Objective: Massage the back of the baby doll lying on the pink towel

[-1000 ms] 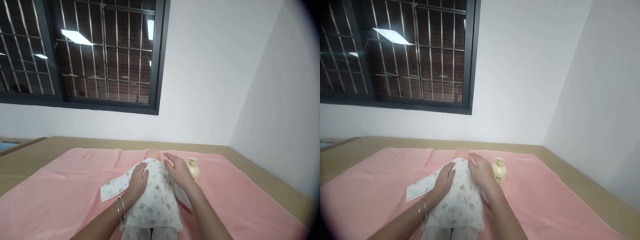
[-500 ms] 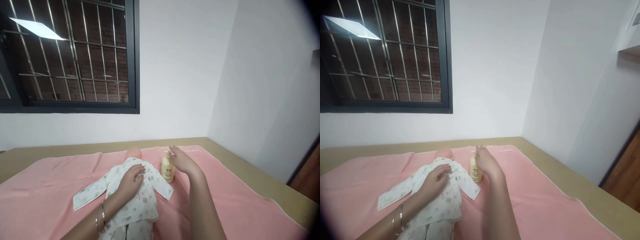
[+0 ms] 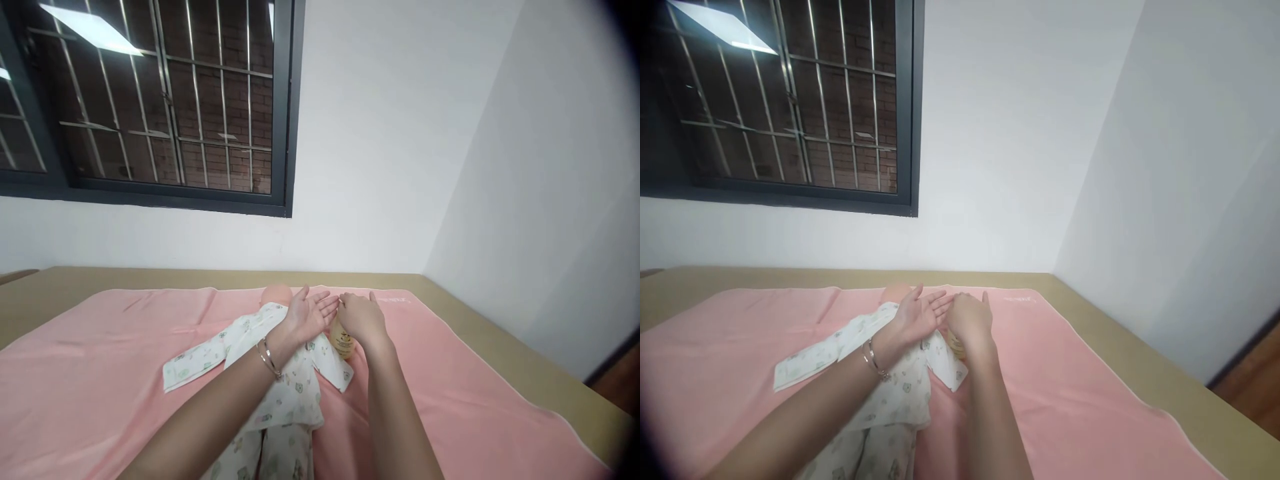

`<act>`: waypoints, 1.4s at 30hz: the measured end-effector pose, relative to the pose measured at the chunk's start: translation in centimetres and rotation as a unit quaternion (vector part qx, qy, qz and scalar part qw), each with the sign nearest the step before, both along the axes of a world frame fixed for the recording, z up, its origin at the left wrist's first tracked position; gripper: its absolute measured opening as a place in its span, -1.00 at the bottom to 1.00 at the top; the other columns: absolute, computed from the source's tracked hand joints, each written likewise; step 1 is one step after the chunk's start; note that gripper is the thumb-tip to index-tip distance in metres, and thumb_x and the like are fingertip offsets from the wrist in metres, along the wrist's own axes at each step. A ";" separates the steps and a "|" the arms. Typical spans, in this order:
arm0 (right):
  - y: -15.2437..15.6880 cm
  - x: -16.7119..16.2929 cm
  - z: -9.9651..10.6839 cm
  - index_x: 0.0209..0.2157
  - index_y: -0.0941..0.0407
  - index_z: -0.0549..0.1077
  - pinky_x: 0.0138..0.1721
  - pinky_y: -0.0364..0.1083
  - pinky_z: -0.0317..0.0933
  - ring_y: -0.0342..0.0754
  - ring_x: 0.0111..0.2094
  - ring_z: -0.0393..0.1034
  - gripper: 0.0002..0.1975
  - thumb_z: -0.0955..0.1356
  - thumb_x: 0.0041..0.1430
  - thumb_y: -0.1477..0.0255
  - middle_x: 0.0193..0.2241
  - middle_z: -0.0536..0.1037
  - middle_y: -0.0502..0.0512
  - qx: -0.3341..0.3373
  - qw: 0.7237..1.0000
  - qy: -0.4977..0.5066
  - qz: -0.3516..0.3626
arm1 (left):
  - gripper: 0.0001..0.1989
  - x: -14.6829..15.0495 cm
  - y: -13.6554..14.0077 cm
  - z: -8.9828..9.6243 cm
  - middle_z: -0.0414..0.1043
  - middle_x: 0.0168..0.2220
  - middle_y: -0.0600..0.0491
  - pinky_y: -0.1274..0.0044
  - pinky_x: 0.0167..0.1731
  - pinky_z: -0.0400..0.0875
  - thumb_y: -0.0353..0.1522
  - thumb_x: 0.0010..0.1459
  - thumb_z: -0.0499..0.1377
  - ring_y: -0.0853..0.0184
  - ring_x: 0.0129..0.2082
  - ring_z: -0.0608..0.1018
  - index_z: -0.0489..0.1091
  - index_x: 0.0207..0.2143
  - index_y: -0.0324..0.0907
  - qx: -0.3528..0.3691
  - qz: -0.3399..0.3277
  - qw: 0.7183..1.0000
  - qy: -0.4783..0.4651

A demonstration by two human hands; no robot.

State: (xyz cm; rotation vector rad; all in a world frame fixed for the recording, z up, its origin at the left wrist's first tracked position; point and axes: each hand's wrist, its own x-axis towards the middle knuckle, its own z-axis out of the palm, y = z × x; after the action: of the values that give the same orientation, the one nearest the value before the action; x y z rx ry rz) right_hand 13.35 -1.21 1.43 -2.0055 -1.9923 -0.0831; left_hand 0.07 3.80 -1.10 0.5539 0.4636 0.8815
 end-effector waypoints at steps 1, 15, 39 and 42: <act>0.1 -0.3 -0.2 -0.05 0.19 0.47 0.25 0.21 -0.30 0.10 0.01 0.39 -0.63 0.14 0.26 0.52 -0.06 0.53 0.27 0.008 1.000 -0.007 -0.010 | -0.31 -0.3 -0.3 -0.2 0.14 0.26 -0.35 0.45 0.06 0.41 -0.07 0.28 -0.13 0.17 0.19 0.39 0.03 0.27 -0.40 -0.006 0.003 1.000 0.000; -0.7 -2.0 -1.3 0.06 0.15 0.39 0.23 0.24 -0.19 0.06 -0.05 0.43 -0.58 0.09 0.28 0.46 -0.03 0.51 0.24 0.021 0.994 0.035 -0.099 | -0.47 -12.1 -5.5 1.1 0.25 0.19 -0.30 0.35 -0.01 0.45 -0.23 0.26 -0.08 0.11 0.20 0.37 0.09 0.22 -0.30 -0.151 0.111 0.981 0.047; -2.4 -14.3 -14.1 0.35 0.23 -0.06 0.32 0.26 -0.29 0.16 0.38 -0.40 -0.29 0.20 0.26 0.27 0.36 -0.13 0.26 0.033 0.966 0.222 0.130 | -0.77 -20.4 -4.7 -2.9 0.39 -0.01 -0.17 0.42 -0.08 0.40 -0.29 0.21 0.00 0.20 -0.04 0.48 0.35 -0.20 -0.22 -0.199 0.225 0.931 0.209; -2.1 -14.3 -13.8 0.34 0.21 -0.01 0.32 0.22 -0.27 0.14 0.38 -0.35 -0.32 0.20 0.26 0.27 0.35 -0.06 0.23 0.040 0.961 0.224 0.158 | -0.76 -20.6 -4.7 -2.9 0.42 -0.06 -0.15 0.42 -0.13 0.41 -0.28 0.21 0.00 0.19 -0.07 0.49 0.37 -0.22 -0.22 -0.202 0.226 0.925 0.229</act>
State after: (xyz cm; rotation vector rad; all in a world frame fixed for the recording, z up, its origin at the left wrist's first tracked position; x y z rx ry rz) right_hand -1.00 -3.36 -12.41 -1.4682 -1.9355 0.3289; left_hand -20.55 -0.94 -3.98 0.2654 1.2070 1.0566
